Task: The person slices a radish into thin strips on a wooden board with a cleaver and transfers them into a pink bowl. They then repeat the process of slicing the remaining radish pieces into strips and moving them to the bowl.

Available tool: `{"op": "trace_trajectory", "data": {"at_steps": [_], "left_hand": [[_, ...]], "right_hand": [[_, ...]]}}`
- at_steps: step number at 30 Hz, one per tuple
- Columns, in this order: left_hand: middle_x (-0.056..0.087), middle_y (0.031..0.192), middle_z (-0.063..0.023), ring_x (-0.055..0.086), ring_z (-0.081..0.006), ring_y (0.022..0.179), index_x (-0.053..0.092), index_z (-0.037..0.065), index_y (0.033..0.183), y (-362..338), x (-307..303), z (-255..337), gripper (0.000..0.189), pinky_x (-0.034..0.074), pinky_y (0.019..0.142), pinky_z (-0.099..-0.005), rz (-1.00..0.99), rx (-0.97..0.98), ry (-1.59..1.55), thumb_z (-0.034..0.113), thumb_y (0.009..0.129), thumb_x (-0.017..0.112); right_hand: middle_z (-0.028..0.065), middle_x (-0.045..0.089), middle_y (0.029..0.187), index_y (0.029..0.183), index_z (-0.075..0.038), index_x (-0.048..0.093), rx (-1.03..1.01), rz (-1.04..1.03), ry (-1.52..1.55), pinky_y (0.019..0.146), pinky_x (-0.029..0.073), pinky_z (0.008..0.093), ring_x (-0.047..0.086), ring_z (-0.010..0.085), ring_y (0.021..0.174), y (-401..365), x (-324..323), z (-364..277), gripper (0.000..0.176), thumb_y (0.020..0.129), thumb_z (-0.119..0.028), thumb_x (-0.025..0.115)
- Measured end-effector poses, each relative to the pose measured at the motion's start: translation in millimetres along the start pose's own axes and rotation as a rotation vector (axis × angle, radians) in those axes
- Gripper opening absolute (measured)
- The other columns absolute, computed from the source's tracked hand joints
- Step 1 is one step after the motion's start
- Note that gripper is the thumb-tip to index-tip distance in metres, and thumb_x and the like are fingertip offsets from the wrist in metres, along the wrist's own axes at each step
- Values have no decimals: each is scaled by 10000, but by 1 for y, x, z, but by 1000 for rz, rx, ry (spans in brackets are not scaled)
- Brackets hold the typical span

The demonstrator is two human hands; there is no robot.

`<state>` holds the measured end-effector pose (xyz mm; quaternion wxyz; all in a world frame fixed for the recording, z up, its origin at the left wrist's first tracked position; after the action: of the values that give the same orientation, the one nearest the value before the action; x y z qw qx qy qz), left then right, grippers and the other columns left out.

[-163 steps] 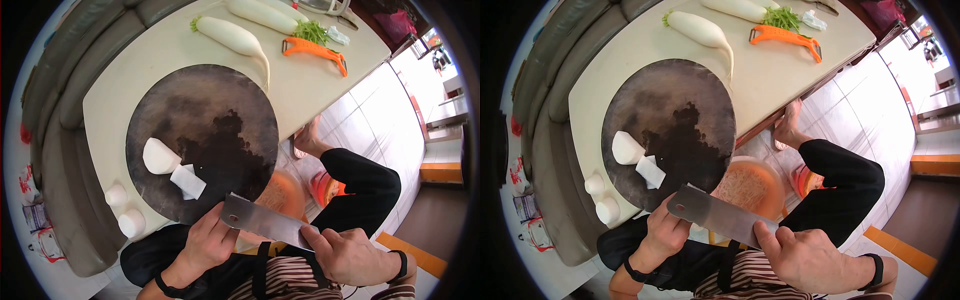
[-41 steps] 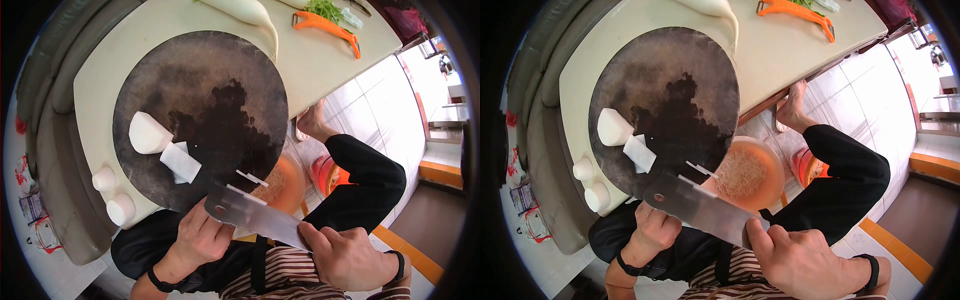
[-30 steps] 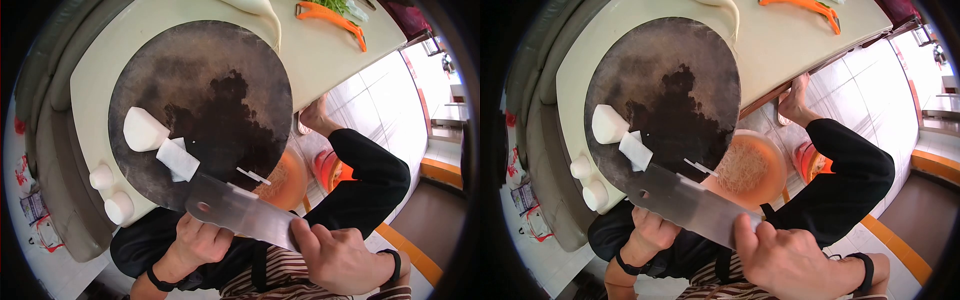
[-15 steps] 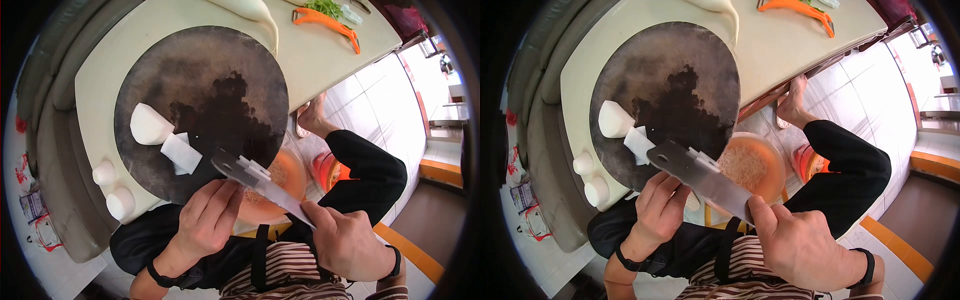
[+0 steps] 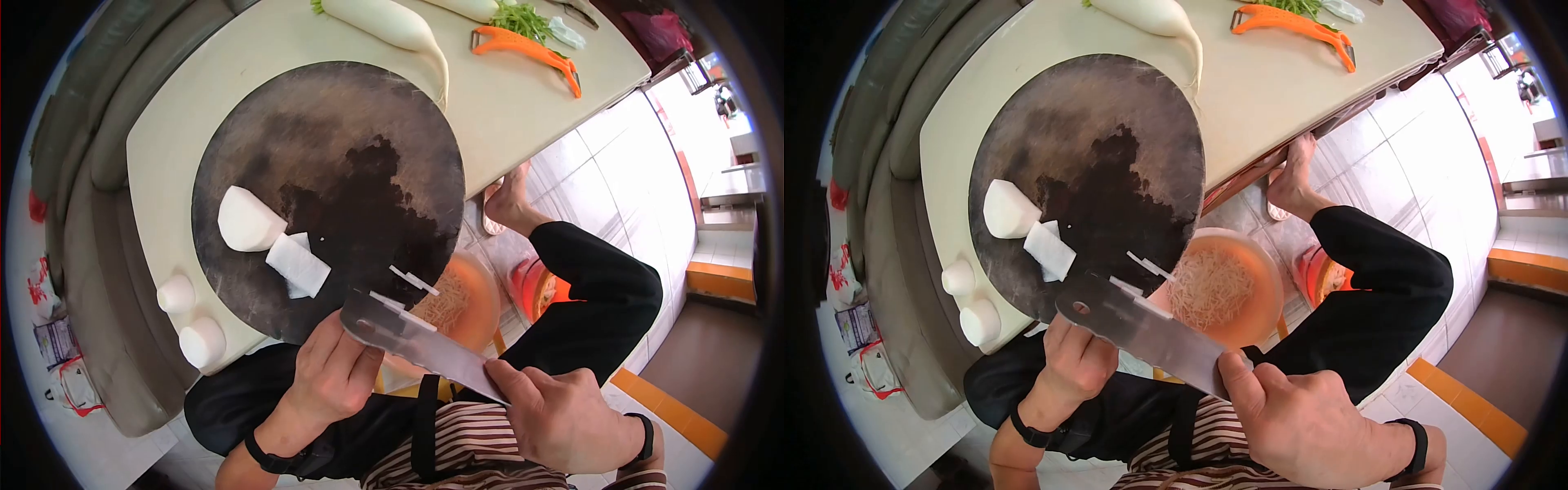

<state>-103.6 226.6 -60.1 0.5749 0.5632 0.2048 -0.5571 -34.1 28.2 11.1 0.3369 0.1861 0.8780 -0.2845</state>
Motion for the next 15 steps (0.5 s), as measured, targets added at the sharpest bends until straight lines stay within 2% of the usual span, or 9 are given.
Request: {"op": "trace_trajectory", "data": {"at_steps": [2, 5, 15], "left_hand": [[644, 1023, -177, 627, -355, 968, 687, -76, 799, -2, 0, 1, 222, 562, 804, -408, -49, -23, -9, 38, 609, 673], [645, 1036, -179, 626, -369, 1001, 687, -67, 797, -4, 0, 1, 217, 562, 832, -416, -73, -29, -12, 44, 610, 681], [654, 1037, -174, 623, -380, 1031, 704, -50, 835, -11, 2, 0, 218, 559, 844, -437, -97, -69, -41, 34, 636, 675]], "right_hand": [[110, 565, 664, 1166, 100, 564, -18, -28, -31, 452, 499, 328, 582, 230, 477, -1, 1, 0, 411, 764, 37, 620], [97, 532, 641, 1167, 111, 560, -89, 20, -139, 433, 482, 323, 563, 210, 462, -3, -1, 0, 408, 775, 14, 625], [98, 525, 640, 1176, 137, 542, -82, -118, -166, 418, 464, 309, 558, 200, 463, 4, -6, -2, 420, 790, -9, 621]]}}
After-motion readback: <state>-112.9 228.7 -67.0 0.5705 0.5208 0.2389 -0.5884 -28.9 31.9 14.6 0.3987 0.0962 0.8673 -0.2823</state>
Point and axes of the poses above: each hand's wrist, its own y-axis towards the middle knuckle, its own x-axis out of the palm, z = x × y, the point moved 4 cm from there along y, towards the middle knuckle
